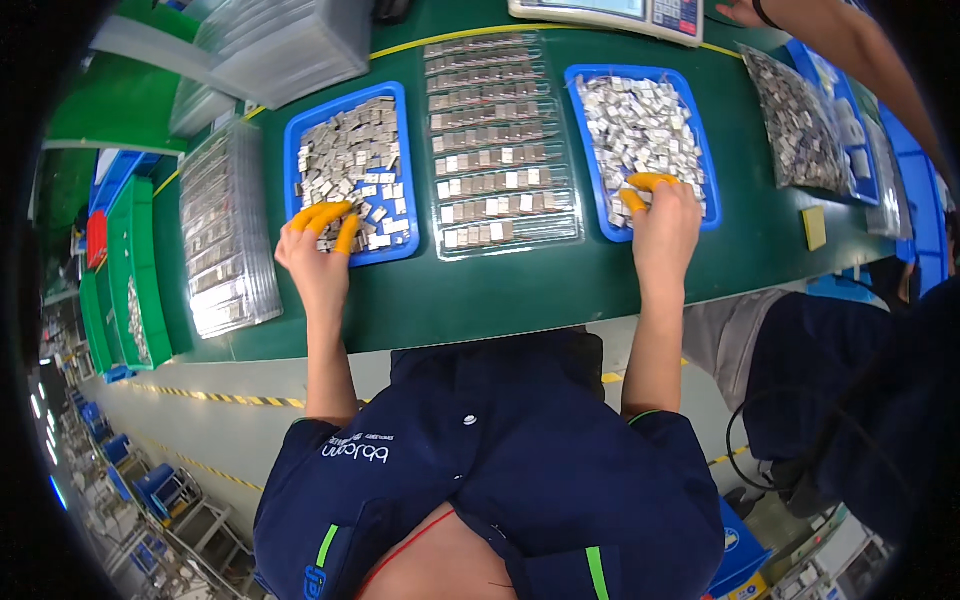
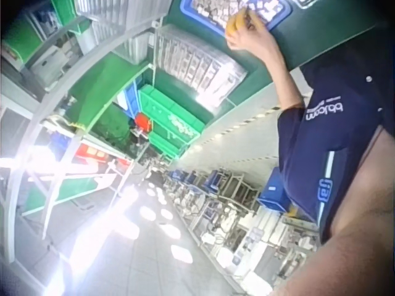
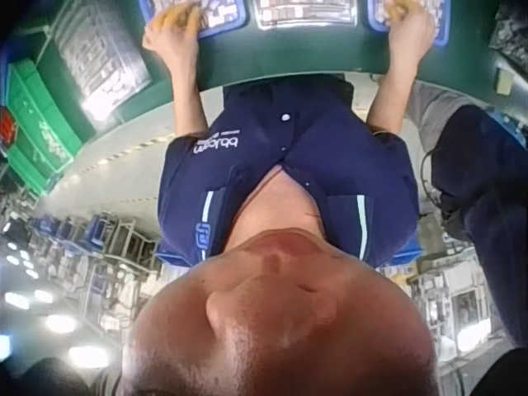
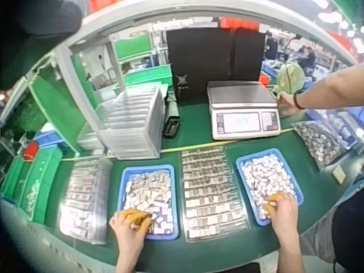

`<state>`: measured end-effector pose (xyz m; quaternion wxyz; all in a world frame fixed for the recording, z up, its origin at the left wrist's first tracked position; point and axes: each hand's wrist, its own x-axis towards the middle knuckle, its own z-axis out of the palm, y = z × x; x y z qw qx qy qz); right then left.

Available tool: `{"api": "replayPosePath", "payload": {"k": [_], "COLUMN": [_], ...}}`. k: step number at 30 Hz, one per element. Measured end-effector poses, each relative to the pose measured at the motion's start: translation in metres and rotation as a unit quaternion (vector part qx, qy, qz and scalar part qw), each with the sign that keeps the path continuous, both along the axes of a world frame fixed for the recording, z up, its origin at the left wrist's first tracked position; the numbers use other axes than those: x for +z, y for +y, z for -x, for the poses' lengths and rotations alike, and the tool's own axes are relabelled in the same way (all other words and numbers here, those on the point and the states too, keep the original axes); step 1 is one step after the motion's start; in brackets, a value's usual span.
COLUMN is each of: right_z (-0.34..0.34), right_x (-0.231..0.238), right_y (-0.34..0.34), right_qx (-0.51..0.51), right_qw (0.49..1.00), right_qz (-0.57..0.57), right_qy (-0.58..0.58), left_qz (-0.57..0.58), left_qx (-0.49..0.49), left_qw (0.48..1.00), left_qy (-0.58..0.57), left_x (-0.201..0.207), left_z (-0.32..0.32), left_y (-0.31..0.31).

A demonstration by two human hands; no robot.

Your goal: The person assembles small electronic components by hand, picking up individual parts from blue trays and inserting them into a clear plastic organizer. The worker wears yellow finger cots and repeatedly places the assembled units into the organizer's compartments.

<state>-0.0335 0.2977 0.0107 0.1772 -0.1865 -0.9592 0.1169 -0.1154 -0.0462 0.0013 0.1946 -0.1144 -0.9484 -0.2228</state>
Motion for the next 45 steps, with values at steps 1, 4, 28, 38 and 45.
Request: {"api": "replayPosePath", "payload": {"k": [1, 4, 28, 38, 45], "right_z": [0.0, 0.001, -0.003, -0.001, -0.004], "right_x": [-0.001, -0.006, 0.009, 0.012, 0.011], "right_y": [0.0, 0.001, -0.064, -0.089, -0.089], "right_qx": [-0.001, 0.0, 0.074, 0.127, 0.091], "right_qw": [1.0, 0.999, 0.898, 0.849, 0.833], "right_qz": [-0.002, -0.007, 0.414, 0.506, 0.538], "right_qy": [0.005, 0.043, 0.129, 0.084, 0.098], "left_qz": [-0.011, 0.023, -0.548, -0.586, -0.59], "left_qx": [-0.016, -0.053, -0.117, -0.124, -0.126], "left_qw": [1.0, 0.997, 0.748, 0.682, 0.676], "left_qy": [-0.021, -0.056, -0.355, -0.419, -0.424], "left_x": [-0.001, 0.004, 0.017, 0.012, 0.013], "left_z": [0.002, 0.009, -0.014, -0.032, -0.034], "left_y": [0.001, 0.006, 0.058, 0.096, 0.096]}}
